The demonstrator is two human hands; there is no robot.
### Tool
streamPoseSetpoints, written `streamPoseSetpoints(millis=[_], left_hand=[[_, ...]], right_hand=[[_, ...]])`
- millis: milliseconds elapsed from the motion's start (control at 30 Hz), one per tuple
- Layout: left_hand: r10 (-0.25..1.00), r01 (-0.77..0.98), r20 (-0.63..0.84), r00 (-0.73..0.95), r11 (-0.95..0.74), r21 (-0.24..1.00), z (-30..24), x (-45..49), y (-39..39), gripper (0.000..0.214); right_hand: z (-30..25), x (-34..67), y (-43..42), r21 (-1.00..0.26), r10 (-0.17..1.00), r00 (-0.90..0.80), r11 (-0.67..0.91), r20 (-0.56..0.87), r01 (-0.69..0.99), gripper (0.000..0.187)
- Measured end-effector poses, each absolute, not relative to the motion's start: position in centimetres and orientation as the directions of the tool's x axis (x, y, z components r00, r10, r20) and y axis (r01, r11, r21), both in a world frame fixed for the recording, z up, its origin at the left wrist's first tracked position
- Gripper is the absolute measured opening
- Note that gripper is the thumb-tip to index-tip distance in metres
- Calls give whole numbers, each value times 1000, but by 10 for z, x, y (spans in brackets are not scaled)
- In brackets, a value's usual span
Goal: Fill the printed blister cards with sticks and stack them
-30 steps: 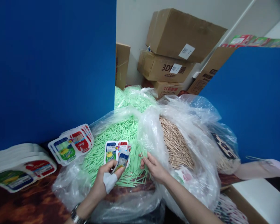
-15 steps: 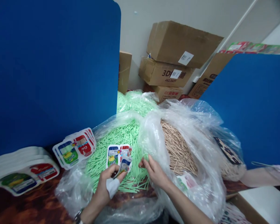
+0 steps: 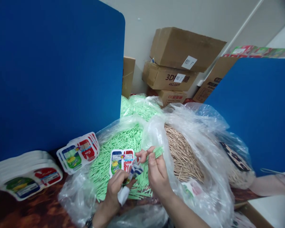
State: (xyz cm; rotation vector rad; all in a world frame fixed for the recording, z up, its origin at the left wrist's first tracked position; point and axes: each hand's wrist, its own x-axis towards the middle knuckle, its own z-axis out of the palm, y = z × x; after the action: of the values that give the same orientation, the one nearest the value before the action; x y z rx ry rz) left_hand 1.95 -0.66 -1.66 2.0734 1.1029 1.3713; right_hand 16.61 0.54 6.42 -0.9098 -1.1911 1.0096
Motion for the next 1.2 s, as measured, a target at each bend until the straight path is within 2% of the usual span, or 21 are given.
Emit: streamPoseSetpoints(millis=[133, 267, 500, 700, 800, 900, 967, 1033, 1100, 1133, 1200], left_hand=[[794, 373, 573, 201, -603, 705, -14, 19, -7, 12], [778, 387, 598, 191, -620, 683, -12, 19, -6, 11], [791, 418, 582, 188, -600, 681, -9, 22, -8, 11], [777, 422, 606, 173, -614, 667, -7, 20, -8, 9], [778, 402, 601, 185, -618, 676, -11, 17, -6, 9], [791, 386, 586, 177, -603, 698, -16, 12, -5, 7], [810, 389, 564, 160, -577, 718, -17, 7, -6, 5], [823, 399, 549, 143, -556, 729, -16, 1, -7, 4], [829, 408, 544, 132, -545, 732, -16, -4, -7, 3], [830, 413, 542, 134, -543, 731, -16, -5, -8, 4], [824, 422, 549, 138, -551, 720, -17, -7, -9, 5]], right_hand=[[62, 158, 0, -945, 943, 73, 326, 325, 6, 22], [60, 156, -2, -926, 923, 87, 370, 375, 70, 21], [61, 155, -2, -915, 923, 69, 362, 379, 177, 21], [47, 154, -3, -824, 905, -24, 397, 425, 405, 22], [44, 162, -4, -791, 900, -69, 412, 430, 451, 34], [45, 178, -5, -783, 882, -29, 432, 470, 447, 47], [41, 192, -6, -756, 872, -20, 435, 489, 489, 37], [27, 203, -7, -666, 889, -162, 432, 428, 608, 24], [4, 210, -10, -467, 874, -415, 486, 254, 739, 19], [-9, 212, -11, -337, 840, -522, 540, 150, 772, 18], [-36, 211, -14, -207, 791, -610, 605, 45, 769, 14]])
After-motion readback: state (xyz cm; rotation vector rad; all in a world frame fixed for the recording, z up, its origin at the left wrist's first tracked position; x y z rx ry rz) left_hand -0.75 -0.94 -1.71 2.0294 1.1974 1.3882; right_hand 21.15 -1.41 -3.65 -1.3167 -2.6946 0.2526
